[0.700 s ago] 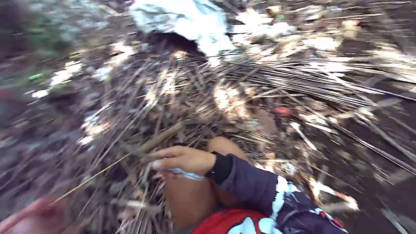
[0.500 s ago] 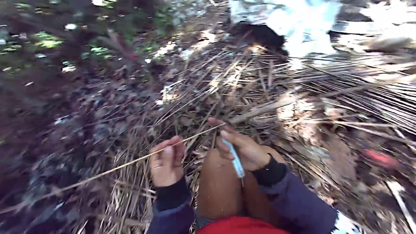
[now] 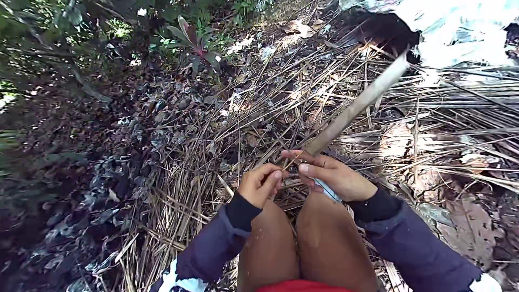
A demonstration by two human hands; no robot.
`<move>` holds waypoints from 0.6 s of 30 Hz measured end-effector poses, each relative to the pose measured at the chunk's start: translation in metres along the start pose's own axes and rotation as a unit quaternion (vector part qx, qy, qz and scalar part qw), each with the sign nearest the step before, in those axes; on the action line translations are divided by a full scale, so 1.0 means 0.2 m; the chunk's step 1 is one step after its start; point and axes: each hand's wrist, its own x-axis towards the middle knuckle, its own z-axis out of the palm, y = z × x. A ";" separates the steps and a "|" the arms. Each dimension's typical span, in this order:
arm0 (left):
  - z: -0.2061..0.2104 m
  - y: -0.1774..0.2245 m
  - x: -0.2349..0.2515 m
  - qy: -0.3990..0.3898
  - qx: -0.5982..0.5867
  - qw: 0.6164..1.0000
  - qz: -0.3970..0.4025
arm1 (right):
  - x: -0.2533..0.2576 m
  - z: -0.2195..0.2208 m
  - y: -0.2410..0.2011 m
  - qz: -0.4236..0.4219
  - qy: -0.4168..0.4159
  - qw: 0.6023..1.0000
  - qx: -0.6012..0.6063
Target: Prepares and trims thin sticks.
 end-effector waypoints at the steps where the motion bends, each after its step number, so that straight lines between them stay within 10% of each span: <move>1: -0.01 0.02 0.01 -0.006 -0.037 0.999 -0.030 | 0.00 0.00 -0.01 -0.009 0.019 0.997 -0.070; 6: -0.02 0.00 0.02 -0.005 -0.110 0.988 -0.106 | 0.01 -0.05 0.05 -0.018 0.154 0.933 -0.325; 18: -0.14 -0.21 -0.20 -0.048 -0.171 0.948 -0.265 | 0.06 -0.65 0.02 0.136 0.310 0.809 -0.481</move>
